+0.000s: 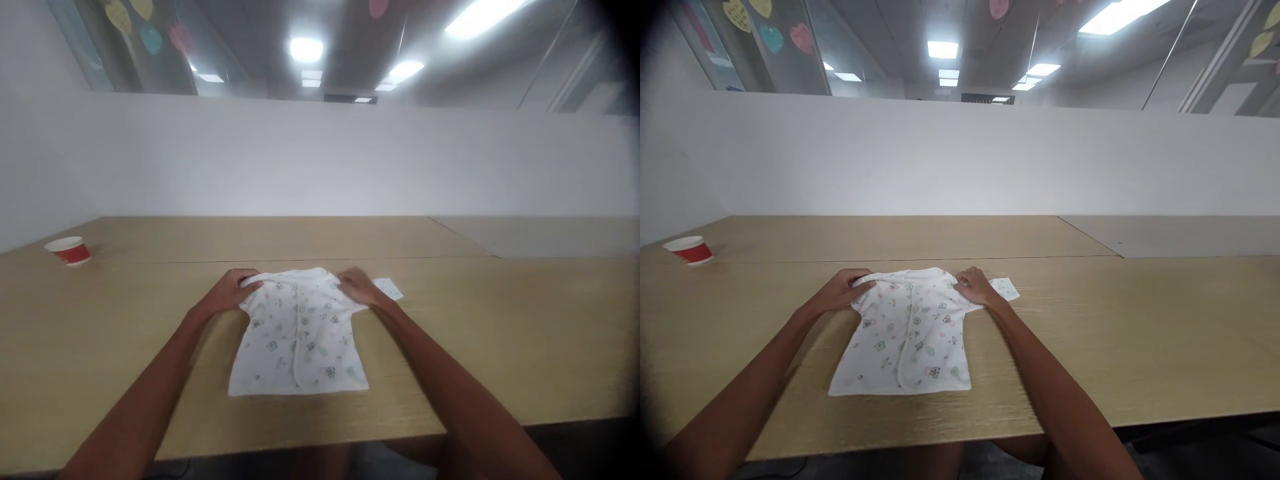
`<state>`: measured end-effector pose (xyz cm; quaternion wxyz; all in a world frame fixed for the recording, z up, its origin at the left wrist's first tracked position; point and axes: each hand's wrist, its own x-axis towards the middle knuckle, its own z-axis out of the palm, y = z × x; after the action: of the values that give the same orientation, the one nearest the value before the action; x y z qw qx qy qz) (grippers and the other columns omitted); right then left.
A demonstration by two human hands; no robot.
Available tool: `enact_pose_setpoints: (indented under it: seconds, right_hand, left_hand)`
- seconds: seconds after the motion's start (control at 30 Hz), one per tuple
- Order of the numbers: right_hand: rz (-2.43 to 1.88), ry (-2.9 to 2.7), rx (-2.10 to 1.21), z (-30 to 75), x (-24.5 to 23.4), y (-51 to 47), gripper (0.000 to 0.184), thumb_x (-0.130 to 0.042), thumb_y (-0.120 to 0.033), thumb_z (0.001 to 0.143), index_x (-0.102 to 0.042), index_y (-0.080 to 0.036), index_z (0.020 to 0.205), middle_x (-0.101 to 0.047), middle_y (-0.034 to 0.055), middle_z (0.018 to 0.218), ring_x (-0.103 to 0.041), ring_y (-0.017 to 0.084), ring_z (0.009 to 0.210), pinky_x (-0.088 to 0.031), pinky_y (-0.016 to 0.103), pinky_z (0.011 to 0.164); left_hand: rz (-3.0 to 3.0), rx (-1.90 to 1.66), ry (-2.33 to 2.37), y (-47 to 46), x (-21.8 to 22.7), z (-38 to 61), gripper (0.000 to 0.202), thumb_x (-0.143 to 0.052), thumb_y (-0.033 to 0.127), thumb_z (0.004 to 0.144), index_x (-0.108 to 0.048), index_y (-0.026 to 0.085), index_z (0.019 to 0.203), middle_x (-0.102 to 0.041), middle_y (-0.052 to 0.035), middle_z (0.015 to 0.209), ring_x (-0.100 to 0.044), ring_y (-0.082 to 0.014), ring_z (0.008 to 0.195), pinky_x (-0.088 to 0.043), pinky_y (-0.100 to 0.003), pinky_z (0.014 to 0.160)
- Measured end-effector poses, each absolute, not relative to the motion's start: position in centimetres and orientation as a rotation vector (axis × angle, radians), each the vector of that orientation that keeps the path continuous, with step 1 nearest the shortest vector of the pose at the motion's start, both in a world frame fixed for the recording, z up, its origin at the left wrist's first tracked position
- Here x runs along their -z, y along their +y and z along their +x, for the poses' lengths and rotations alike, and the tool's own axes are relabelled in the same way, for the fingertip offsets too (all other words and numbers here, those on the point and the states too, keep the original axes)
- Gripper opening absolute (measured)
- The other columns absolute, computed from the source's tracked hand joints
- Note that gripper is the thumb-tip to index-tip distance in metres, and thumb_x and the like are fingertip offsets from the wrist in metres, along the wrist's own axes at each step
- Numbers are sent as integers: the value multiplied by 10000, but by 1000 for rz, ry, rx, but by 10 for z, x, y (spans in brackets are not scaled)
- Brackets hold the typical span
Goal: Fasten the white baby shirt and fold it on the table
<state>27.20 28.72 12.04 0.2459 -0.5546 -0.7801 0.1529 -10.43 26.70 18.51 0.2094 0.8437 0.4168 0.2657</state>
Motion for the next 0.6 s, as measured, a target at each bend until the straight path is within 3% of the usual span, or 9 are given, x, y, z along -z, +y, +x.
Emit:
enact_pose_setpoints:
  seconds: [0.1,0.2,0.27,0.33,0.4,0.6]
  right_hand:
    - [-1558,-2044,-551,280,-126,282,174,-555,-290,829,-594,-147,919,-607,28,926,-520,129,775,-373,203,662]
    - [-1544,-2067,-581,296,-131,279,245,-606,-227,784,-640,-169,1019,-636,26,1054,-572,157,873,-413,219,719]
    - [-1488,-2102,-615,308,-133,279,203,-603,-217,798,-682,-161,976,-652,34,1048,-594,174,894,-438,235,763]
    - [-1406,-2051,-575,318,-141,281,188,-594,-300,848,-689,-143,890,-662,46,974,-603,184,866,-456,249,775]
    - [-1311,-1919,-416,324,-160,283,303,-583,-421,876,-675,-134,859,-658,54,919,-599,185,845,-463,254,770]
    - [-1203,-1762,68,345,-260,260,432,-630,-577,822,-636,-145,793,-595,34,732,-510,139,655,-374,237,598]
  left_hand:
    - [2414,-713,1285,266,-189,-112,426,-501,502,962,-556,147,734,-525,13,686,-442,-133,644,-317,-245,605]
    - [2463,-626,1371,269,-183,-125,420,-507,523,944,-587,158,751,-580,2,715,-475,-150,660,-321,-252,615]
    - [2468,-563,1418,274,-180,-133,440,-501,561,930,-614,167,771,-628,-17,768,-520,-172,697,-346,-258,635]
    - [2483,-546,1462,282,-184,-137,468,-491,598,918,-625,173,777,-656,-39,811,-562,-199,745,-378,-266,673]
    - [2514,-581,1485,290,-201,-137,478,-473,607,920,-638,172,808,-674,-59,860,-590,-222,794,-397,-276,716]
    - [2750,-963,1478,281,-306,-133,436,-500,575,944,-643,172,857,-650,-14,820,-554,-173,736,-351,-258,688]
